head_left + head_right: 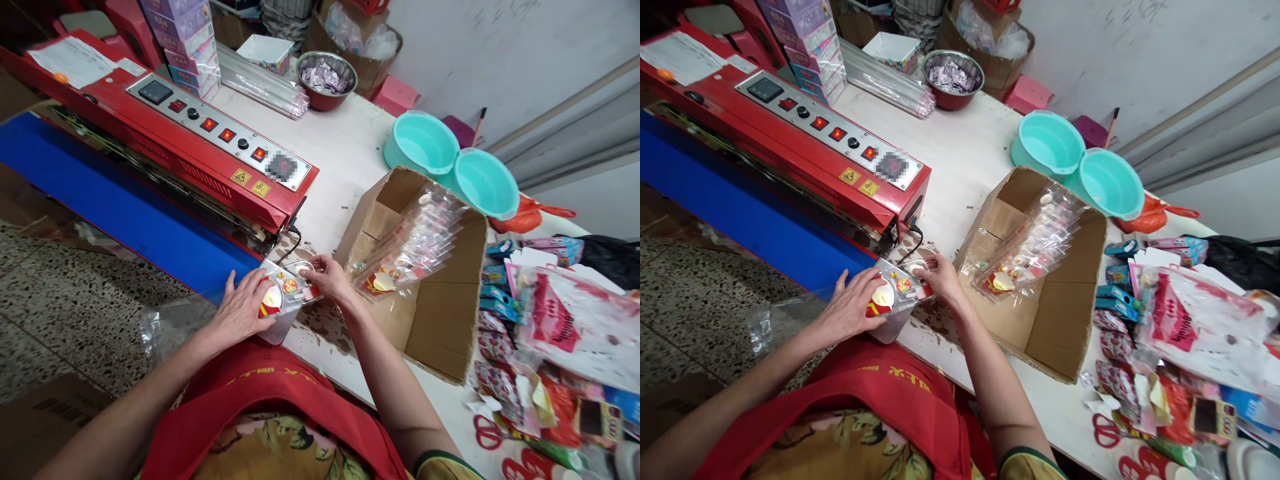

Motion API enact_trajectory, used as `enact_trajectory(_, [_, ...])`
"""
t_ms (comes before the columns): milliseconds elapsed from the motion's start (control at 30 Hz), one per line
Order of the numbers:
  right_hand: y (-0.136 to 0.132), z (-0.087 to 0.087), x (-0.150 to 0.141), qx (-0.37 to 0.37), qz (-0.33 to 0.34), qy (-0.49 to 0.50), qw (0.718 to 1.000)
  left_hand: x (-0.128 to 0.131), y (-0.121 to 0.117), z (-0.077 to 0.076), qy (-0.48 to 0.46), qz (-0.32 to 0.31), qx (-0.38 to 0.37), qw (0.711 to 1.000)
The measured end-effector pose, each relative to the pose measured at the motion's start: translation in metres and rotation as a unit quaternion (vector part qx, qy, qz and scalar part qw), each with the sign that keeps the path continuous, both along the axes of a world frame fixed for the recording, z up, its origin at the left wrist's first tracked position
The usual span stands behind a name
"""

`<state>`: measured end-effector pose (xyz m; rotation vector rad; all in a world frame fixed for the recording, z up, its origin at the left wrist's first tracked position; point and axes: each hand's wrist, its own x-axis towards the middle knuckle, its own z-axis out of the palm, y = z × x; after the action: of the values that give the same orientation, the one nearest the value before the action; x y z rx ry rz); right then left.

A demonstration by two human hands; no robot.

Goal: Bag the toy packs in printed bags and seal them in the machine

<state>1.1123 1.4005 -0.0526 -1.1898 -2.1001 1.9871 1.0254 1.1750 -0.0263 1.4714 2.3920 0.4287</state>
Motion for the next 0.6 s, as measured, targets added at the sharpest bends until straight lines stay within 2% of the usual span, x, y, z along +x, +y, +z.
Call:
enact_trajectory(233, [0.007, -0.013, -0.009, 0.06, -0.008, -0.04, 0.997, -0.002, 0.0, 0.002, -0.006, -0.003, 0.003, 1.0])
enact_trajectory(333, [0.007, -0.019, -0.013, 0.058, -0.013, -0.041, 0.997, -0.002, 0.0, 0.001, -0.005, -0.002, 0.001, 1.0])
enact_trajectory(433, [0.005, -0.015, -0.014, -0.01, -0.02, 0.01, 1.0, -0.003, 0.0, 0.0, -0.003, 0.002, 0.005, 1.0])
enact_trajectory(533, [0.002, -0.004, -0.01, -0.115, -0.035, 0.054, 0.991, -0.002, -0.002, -0.002, 0.0, 0.004, 0.007, 1.0])
enact_trajectory(600, [0.001, 0.001, -0.006, -0.155, -0.04, 0.06, 0.985, -0.001, -0.002, -0.003, -0.001, 0.003, 0.005, 1.0])
